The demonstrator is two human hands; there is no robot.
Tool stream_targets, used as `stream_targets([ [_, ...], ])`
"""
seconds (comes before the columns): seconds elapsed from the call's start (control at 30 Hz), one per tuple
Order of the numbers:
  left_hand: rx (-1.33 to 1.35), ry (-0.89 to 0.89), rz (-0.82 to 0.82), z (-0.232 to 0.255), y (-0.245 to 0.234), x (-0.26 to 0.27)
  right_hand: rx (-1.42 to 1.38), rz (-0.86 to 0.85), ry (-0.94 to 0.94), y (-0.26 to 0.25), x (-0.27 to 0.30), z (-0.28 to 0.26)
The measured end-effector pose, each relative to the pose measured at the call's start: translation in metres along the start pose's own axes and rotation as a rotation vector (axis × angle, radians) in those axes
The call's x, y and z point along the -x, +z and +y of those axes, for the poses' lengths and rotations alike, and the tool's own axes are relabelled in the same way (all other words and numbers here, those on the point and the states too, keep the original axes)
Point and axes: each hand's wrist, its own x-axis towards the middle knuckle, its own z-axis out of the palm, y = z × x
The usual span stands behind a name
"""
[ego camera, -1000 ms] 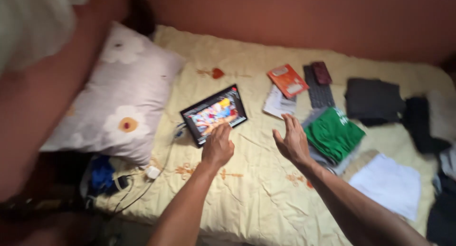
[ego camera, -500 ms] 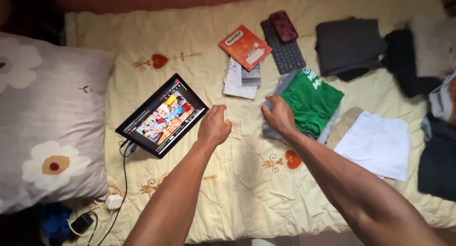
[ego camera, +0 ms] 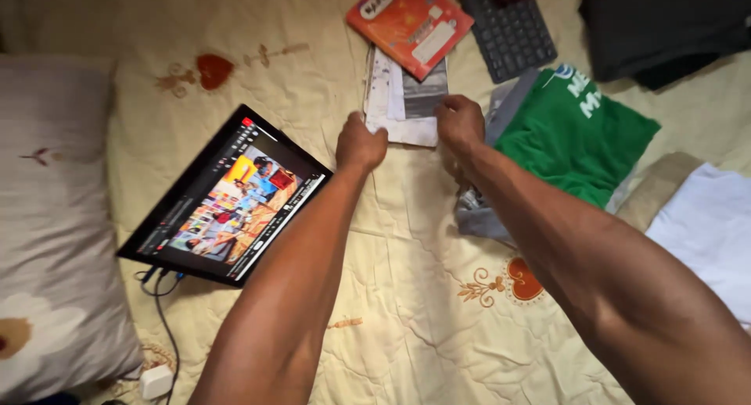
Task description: Moving and organizing books, electronics, and clothing from a bed onto a bedside table.
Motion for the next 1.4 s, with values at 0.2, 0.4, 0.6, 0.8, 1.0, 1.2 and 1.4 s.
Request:
stream_targets([
  [0.2, 0.192, -0.032, 0.037, -0.026, 0.036, -0.061, -0.049, 0.085, 0.121, 0.022, -0.015, 0.004],
  [0.4, 0.349, -0.024, -0.106, -0.04, 0.035, -0.059, 0.038, 0.061, 0.235, 0.015, -0.003, -0.009],
  [0.6, 0.441, -0.38, -0.466, -0.047, 0.012, -0.013, 0.03, -0.142, 0.372, -0.011, 0.024, -0.05],
  [0.8, 0.708, -0.32, -0.424, -0.063, 0.01, 0.004, -0.471, -0.469, 0.39, -0.01, 0.04, -0.046],
  [1.0, 1.201, -0.279, -0.559, -0.025, -0.058, 0.063, -0.773, -0.66, 0.26, -0.055, 0.096, -0.105],
  [1.2, 1.302, -0.139, -0.385, -0.014, -0.113, 0.127, -0.784, -0.846, 0.284, -0.088, 0.156, -0.173],
  [1.4, 1.197, -0.118, -0.155, -0.012, -0.175, 0.213, -0.63, -0.844, 0.174, -0.091, 0.218, -0.222],
])
